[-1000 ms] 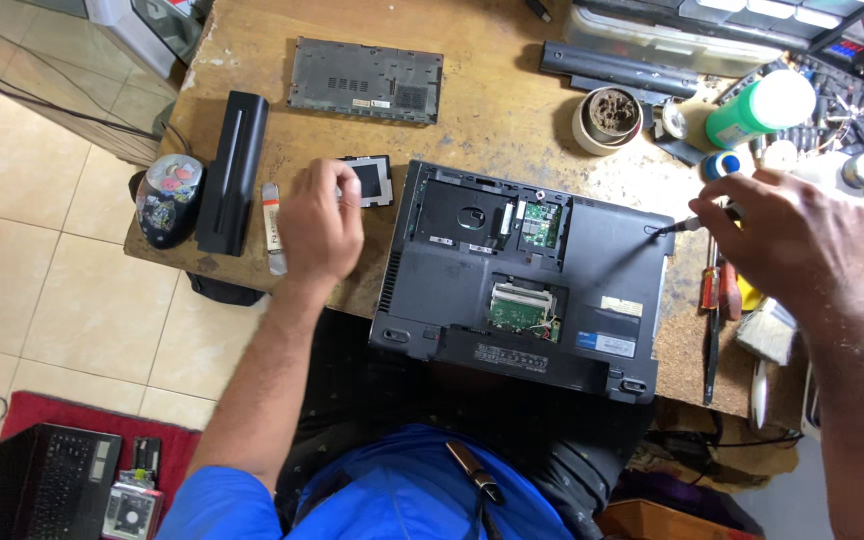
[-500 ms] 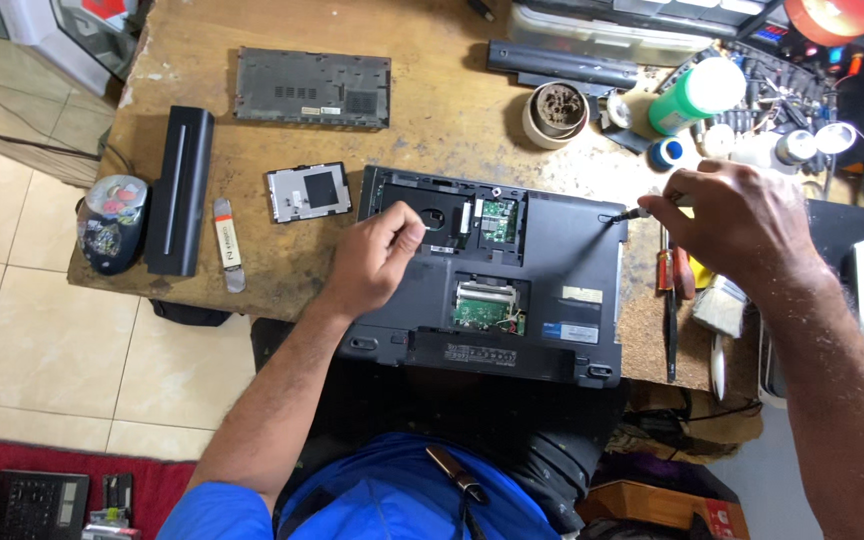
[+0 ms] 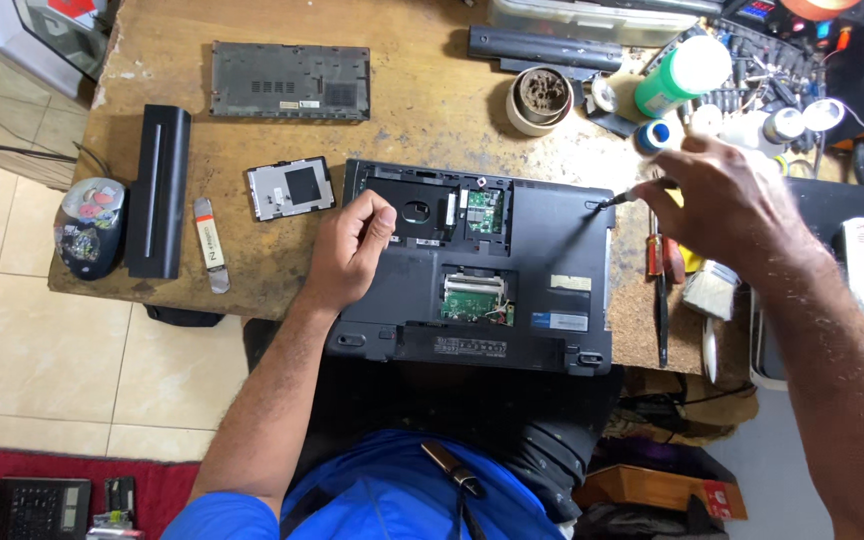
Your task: The person uses a screwdriver to remove screws from the bottom panel of a laptop. They then remove the panel, place it aside, and reattach it by screwing it back into place.
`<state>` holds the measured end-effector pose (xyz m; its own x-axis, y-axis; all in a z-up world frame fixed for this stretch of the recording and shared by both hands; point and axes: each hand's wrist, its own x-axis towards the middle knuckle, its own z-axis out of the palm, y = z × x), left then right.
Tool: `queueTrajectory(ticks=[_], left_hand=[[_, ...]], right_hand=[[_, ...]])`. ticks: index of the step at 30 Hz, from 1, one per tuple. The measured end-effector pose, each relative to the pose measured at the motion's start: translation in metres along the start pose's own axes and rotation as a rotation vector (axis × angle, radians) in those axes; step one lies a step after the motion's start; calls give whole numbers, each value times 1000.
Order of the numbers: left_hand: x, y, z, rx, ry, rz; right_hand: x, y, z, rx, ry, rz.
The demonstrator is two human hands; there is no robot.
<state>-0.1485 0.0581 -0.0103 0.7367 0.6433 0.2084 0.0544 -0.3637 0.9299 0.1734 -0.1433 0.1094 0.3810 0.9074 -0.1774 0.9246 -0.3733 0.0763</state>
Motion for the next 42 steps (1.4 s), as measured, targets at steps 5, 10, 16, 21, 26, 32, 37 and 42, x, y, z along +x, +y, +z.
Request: queueTrajectory(ticks=[5, 10, 16, 21, 26, 32, 37, 42], left_hand=[[-2, -1, 0, -13, 9, -3], [-4, -2, -2, -44, 39, 4], [-3, -2, -3, -104, 55, 20], [-2, -1, -2, -88, 78, 51], [-2, 1, -3, -58, 57, 25], [-3, -4, -2, -47, 65, 11], [2, -20, 4, -76, 107, 72], [12, 41, 34, 243, -134, 308]], right_hand=[[5, 5, 21, 87, 174, -123], [12, 4, 19, 187, 178, -192], [8, 2, 11, 151, 57, -151], [2, -9, 2, 193, 141, -201], [7, 0, 13, -27, 184, -156], [9, 1, 10, 23, 155, -143], [4, -11, 0, 96, 207, -146], [4, -14, -1, -4, 132, -131]])
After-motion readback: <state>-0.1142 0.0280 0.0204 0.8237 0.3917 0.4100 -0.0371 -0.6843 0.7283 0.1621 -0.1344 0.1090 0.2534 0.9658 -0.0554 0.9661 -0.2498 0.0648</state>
